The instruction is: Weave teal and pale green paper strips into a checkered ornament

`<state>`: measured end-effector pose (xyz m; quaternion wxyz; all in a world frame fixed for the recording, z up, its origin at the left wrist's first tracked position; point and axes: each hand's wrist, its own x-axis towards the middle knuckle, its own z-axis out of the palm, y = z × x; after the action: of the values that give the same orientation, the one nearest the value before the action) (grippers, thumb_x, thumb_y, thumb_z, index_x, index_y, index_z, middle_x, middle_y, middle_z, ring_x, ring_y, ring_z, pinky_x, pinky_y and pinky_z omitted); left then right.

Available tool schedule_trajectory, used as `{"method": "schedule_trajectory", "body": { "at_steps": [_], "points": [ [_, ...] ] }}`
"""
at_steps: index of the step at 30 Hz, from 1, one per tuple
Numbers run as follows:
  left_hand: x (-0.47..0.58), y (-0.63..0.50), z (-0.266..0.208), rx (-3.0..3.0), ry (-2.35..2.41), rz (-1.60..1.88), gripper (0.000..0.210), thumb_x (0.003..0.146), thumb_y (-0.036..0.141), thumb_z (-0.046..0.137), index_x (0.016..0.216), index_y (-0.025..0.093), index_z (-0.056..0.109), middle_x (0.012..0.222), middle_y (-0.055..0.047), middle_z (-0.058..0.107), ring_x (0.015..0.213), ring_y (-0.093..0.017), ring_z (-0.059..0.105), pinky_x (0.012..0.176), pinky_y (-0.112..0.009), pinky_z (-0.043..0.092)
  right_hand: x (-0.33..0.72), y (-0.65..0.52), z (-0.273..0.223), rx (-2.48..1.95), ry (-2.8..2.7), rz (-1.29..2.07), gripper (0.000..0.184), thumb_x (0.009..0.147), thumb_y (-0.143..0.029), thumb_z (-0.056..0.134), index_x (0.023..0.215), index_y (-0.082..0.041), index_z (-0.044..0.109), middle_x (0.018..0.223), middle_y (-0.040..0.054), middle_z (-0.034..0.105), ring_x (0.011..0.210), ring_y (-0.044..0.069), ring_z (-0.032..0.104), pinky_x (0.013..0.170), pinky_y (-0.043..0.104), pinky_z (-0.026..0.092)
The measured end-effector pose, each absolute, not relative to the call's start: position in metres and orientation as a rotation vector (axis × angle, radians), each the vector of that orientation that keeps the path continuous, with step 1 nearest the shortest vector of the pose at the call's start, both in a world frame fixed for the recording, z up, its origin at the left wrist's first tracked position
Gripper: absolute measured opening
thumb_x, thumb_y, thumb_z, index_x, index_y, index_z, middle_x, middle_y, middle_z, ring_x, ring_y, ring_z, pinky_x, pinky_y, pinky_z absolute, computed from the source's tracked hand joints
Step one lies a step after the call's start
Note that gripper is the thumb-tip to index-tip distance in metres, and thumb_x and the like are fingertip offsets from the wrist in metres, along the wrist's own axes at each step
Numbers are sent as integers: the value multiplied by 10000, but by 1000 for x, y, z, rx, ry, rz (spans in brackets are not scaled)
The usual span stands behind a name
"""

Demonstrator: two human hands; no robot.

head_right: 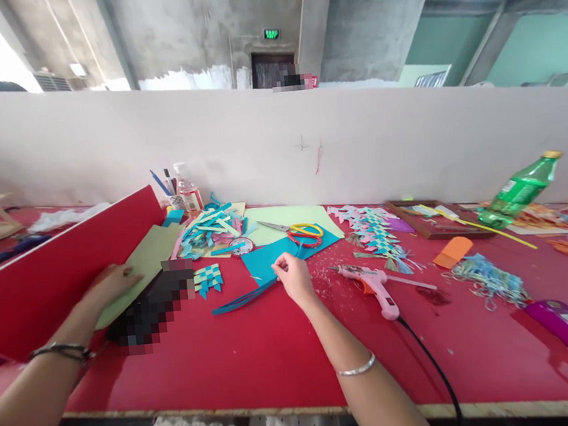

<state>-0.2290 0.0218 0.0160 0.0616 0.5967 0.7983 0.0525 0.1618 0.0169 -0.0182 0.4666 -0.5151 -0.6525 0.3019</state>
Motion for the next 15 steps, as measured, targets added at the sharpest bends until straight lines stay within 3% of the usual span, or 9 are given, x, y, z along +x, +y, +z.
{"method": "schedule_trajectory", "body": {
  "at_steps": [5,15],
  "points": [
    [-227,22,21,1822,2388,120,355,772,338,399,923,52,546,957,-141,580,753,-165,509,596,-196,328,162,17,-19,-1258,-1634,701,147,703,-336,514,639,-208,477,567,-12,541,483,138,536,486,251,411],
    [-235,26,15,1825,2406,243,315,748,319,458,871,56,580,762,-70,596,594,-114,467,540,-186,314,162,19,-20,-1274,-1684,597,131,711,-311,488,646,-199,471,573,-5,537,525,135,514,511,236,393]
  ]
}}
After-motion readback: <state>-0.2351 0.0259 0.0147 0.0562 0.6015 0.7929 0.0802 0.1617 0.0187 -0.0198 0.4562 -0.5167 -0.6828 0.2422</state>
